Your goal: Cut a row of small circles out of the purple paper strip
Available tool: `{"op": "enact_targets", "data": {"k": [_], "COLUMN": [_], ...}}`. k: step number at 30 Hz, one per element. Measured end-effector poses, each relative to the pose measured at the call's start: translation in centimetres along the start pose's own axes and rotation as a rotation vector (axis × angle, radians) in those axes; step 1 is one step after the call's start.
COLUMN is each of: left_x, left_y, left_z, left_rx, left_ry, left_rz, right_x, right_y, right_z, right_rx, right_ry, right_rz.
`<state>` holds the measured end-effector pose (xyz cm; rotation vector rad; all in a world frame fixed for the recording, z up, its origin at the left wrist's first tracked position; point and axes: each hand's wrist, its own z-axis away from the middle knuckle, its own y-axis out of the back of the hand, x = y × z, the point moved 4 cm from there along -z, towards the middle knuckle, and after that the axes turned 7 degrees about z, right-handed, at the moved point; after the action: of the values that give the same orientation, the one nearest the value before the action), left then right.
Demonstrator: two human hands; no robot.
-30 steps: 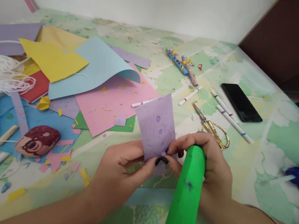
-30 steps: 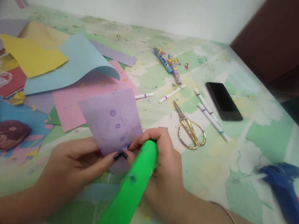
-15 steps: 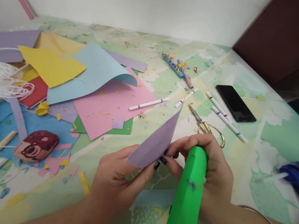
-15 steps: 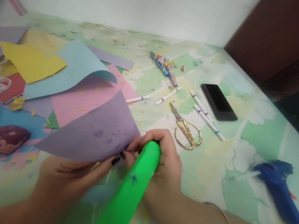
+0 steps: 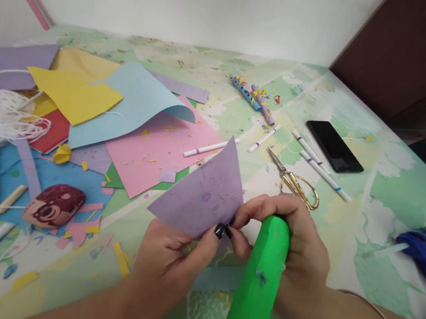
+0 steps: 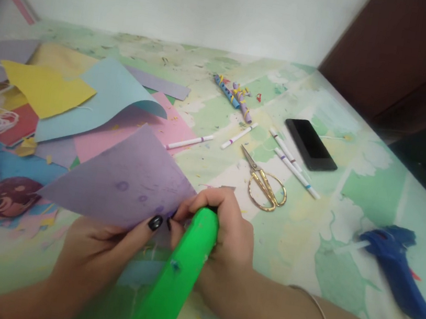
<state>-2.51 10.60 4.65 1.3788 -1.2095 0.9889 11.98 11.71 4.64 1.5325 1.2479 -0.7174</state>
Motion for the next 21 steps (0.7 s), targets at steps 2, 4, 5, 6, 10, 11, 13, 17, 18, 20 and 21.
{"op": "enact_targets", "data": {"k": [2, 4, 5, 6, 10, 11, 13, 17, 18, 20, 21], "left_x": [-0.05, -0.14, -0.18, -0.22, -0.38, -0.40, -0.40, -0.36, -0.39, -0.51, -0.68], "left_y": [-0.11, -0.13, -0.12, -0.10, -0.09, -0.09, -0.09, -0.03, -0.02, -0.06, -0.17], "left_z": [0.04, 0.09, 0.11, 0.14, 0.25, 0.28, 0.37, 0.53, 0.52, 0.42, 0.36], "left_rx": [-0.036, -0.055, -0.060, -0.062, -0.058, -0.054, -0.044, -0.015, -0.006, 0.003, -0.010], "left_ry": [0.028, 0.050, 0.056, 0.060, 0.062, 0.057, 0.029, -0.050, -0.050, -0.005, 0.054], "left_rz": [0.031, 0.037, 0.027, 0.012, -0.028, -0.031, -0.047, -0.116, -0.123, -0.083, -0.021], "right_x": [0.02, 0.08, 0.12, 0.15, 0.16, 0.13, 0.06, -0.01, -0.03, -0.04, -0.03], "right_y": [0.00, -0.02, -0.03, -0.03, 0.02, 0.02, 0.02, -0.03, -0.02, 0.01, 0.03], "right_z": [0.06, 0.17, 0.22, 0.24, 0.09, 0.02, -0.09, -0.17, -0.15, -0.08, -0.03], "right_rx": [-0.002, -0.009, -0.013, -0.014, 0.019, 0.033, 0.057, 0.060, 0.055, 0.045, 0.040], "right_ry": [0.018, 0.034, 0.041, 0.046, 0.056, 0.054, 0.045, 0.018, 0.019, 0.021, 0.022], "right_rz": [0.007, 0.018, 0.026, 0.034, 0.050, 0.046, 0.031, 0.007, 0.008, 0.013, 0.017]}}
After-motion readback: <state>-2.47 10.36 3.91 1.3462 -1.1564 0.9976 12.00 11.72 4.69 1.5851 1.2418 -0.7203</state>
